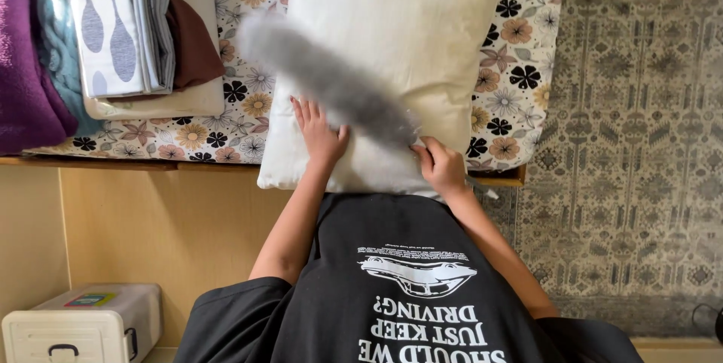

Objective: The person dusts a white pillow on a bed using a feather duster, moving it across the surface and edges. They then pick up a patterned pillowcase, unfold it, and place it over the pillow.

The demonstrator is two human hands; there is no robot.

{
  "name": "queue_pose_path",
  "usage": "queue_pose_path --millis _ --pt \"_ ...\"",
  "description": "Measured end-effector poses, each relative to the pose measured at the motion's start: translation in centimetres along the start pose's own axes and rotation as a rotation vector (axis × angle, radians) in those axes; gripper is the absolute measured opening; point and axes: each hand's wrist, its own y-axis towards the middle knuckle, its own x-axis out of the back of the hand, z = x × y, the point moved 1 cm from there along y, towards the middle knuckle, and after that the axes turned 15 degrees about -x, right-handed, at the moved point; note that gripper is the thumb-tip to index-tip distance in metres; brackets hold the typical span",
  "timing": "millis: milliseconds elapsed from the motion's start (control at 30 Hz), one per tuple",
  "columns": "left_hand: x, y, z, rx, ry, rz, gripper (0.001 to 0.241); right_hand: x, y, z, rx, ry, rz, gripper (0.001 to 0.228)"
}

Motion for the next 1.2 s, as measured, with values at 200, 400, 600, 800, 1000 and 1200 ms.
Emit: queue_pose_path --millis 200,400,600,800,1000,1200 --pt "3.8 2.7 -3.0 -0.032 0.046 -0.041 0.075 1.8 5.1 -12.3 -0.306 -0.04 -0.296 0.042" --pt "3.3 2.7 -2.8 -0.016 0.043 -0.056 0.074 6.5 10.4 -12.6 -1.265 0.74 -0.63 0.039" --pt "2.2 2.4 -2.3 -0.036 0.064 -0.073 0.074 4.3 10.0 -12.9 -0.641 0.479 -0.393 0.033" --pt "1.6 2.4 -1.8 -0.021 0.068 -0.055 0.076 5.1 15.0 -14.0 -1.23 0.593 -0.268 0.045" --pt "1.8 2.4 -1.5 -0.017 0.074 -0.055 0.075 5.0 15.2 -10.8 -0.985 0.733 -0.541 0.039" --pt "1.4 2.6 -1.5 -0.019 0.081 -0.055 0.075 4.5 15.1 -14.3 -1.003 0.268 -0.278 0.044"
